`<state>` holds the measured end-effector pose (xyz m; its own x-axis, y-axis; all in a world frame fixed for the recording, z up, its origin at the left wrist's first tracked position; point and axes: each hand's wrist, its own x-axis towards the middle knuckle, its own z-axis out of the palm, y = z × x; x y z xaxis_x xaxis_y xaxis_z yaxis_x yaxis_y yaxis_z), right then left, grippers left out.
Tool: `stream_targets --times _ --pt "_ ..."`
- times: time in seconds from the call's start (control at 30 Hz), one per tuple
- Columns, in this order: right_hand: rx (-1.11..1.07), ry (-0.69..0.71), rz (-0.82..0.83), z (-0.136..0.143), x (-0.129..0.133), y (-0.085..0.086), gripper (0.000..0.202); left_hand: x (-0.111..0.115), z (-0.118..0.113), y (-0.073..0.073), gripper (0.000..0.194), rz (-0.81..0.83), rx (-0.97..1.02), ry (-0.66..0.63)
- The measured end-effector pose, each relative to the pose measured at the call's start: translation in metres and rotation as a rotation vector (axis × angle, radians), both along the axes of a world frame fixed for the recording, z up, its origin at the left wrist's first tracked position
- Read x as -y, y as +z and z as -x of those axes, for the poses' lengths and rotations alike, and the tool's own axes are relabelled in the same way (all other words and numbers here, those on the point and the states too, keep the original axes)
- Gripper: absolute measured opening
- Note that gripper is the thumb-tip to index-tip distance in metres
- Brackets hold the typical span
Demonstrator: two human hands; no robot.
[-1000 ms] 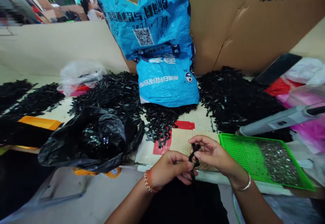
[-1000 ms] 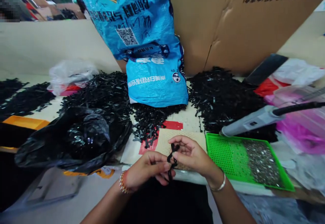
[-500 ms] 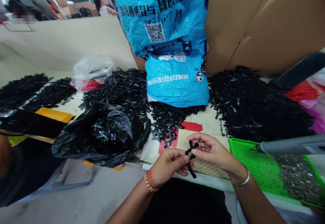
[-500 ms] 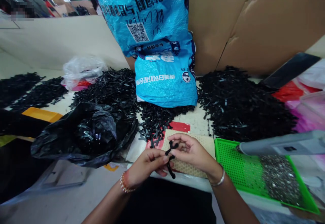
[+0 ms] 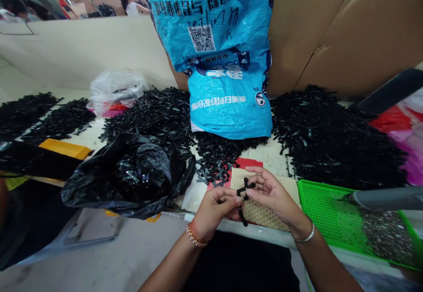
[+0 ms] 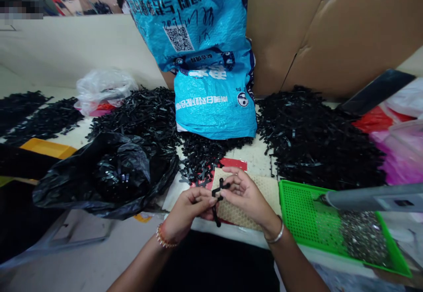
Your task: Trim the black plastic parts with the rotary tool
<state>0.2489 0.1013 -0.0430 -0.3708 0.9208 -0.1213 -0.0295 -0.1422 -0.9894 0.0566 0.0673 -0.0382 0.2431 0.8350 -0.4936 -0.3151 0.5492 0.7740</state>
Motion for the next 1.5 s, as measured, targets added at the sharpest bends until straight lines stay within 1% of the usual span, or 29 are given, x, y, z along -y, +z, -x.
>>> stream_targets --times 0.07,0.13,0.2,0.33,0.4,0.5,0.67,0.73,0.83,0.9,1.0,1.07,1.1,1.13,1.17,1.2,1.23,1.27,1.3,1.33,1.4,1.5 --pt "-0.017 -0.065 0.005 0.003 0.001 -0.003 0.042 -0.001 -0.001 -0.004 0.047 -0.015 -0.022 0.101" --pt "-0.026 -0.117 0.019 0.006 0.003 -0.006 0.037 -0.001 -0.003 -0.006 0.054 -0.051 -0.029 0.16" --pt "-0.049 -0.162 0.05 0.01 0.006 -0.01 0.037 -0.001 -0.005 -0.008 0.061 -0.081 -0.023 0.207" --pt "-0.131 -0.182 0.166 0.017 0.015 -0.016 0.034 -0.001 -0.01 -0.011 0.07 -0.087 0.008 0.292" --pt "-0.155 -0.182 0.218 0.019 0.02 -0.018 0.036 -0.001 -0.011 -0.012 0.072 -0.047 0.046 0.295" --pt "-0.147 -0.189 0.218 0.017 0.027 -0.019 0.037 -0.002 -0.014 -0.013 0.07 0.033 0.1 0.264" --pt "-0.154 -0.199 0.141 0.009 0.038 -0.019 0.037 0.0 -0.021 -0.017 0.07 0.002 0.123 0.291" --pt "-0.152 -0.236 0.128 0.006 0.042 -0.022 0.036 0.0 -0.025 -0.018 0.063 0.009 0.132 0.27" --pt "-0.137 -0.283 0.114 0.003 0.047 -0.029 0.034 0.002 -0.031 -0.018 0.042 0.071 0.176 0.168" --pt "-0.121 -0.308 0.07 0.002 0.05 -0.033 0.032 0.003 -0.035 -0.018 0.034 0.098 0.214 0.115" --pt "-0.025 -0.294 -0.079 -0.003 0.058 -0.034 0.023 0.003 -0.043 -0.017 0.03 0.087 0.237 0.098" --pt "0.174 -0.292 -0.26 -0.013 0.065 -0.027 0.018 0.002 -0.049 -0.017 0.03 0.065 0.208 0.087" --pt "0.307 -0.338 -0.373 -0.02 0.069 -0.022 0.019 0.0 -0.052 -0.017 0.03 0.05 0.181 0.081" --pt "0.432 -0.437 -0.492 -0.028 0.073 -0.015 0.023 -0.002 -0.055 -0.016 0.031 0.034 0.151 0.077" --pt "0.523 -0.584 -0.607 -0.038 0.075 -0.009 0.031 -0.005 -0.058 -0.016 0.032 0.019 0.122 0.075" --pt "0.559 -0.755 -0.7 -0.048 0.075 -0.003 0.041 -0.008 -0.061 -0.015 0.033 0.01 0.096 0.067" --pt "0.541 -0.912 -0.758 -0.058 0.074 0.003 0.051 -0.011 -0.063 -0.014 0.034 0.009 0.08 0.048" --pt "0.486 -1.02 -0.784 -0.068 0.07 0.007 0.061 -0.015 -0.067 -0.013 0.035 0.017 0.075 0.02" --pt "0.421 -1.068 -0.784 -0.076 0.063 0.01 0.07 -0.02 -0.071 -0.013 0.036 0.032 0.078 -0.017" --pt "0.367 -1.061 -0.762 -0.084 0.056 0.013 0.077 -0.024 -0.075 -0.012 0.037 0.049 0.089 -0.059" --pt "0.307 -0.961 -0.686 -0.096 0.039 0.017 0.082 -0.034 -0.088 -0.012 0.037 0.079 0.114 -0.139" --pt "0.26 -0.788 -0.553 -0.108 0.023 0.026 0.071 -0.046 -0.113 -0.015 0.029 0.107 0.125 -0.243"
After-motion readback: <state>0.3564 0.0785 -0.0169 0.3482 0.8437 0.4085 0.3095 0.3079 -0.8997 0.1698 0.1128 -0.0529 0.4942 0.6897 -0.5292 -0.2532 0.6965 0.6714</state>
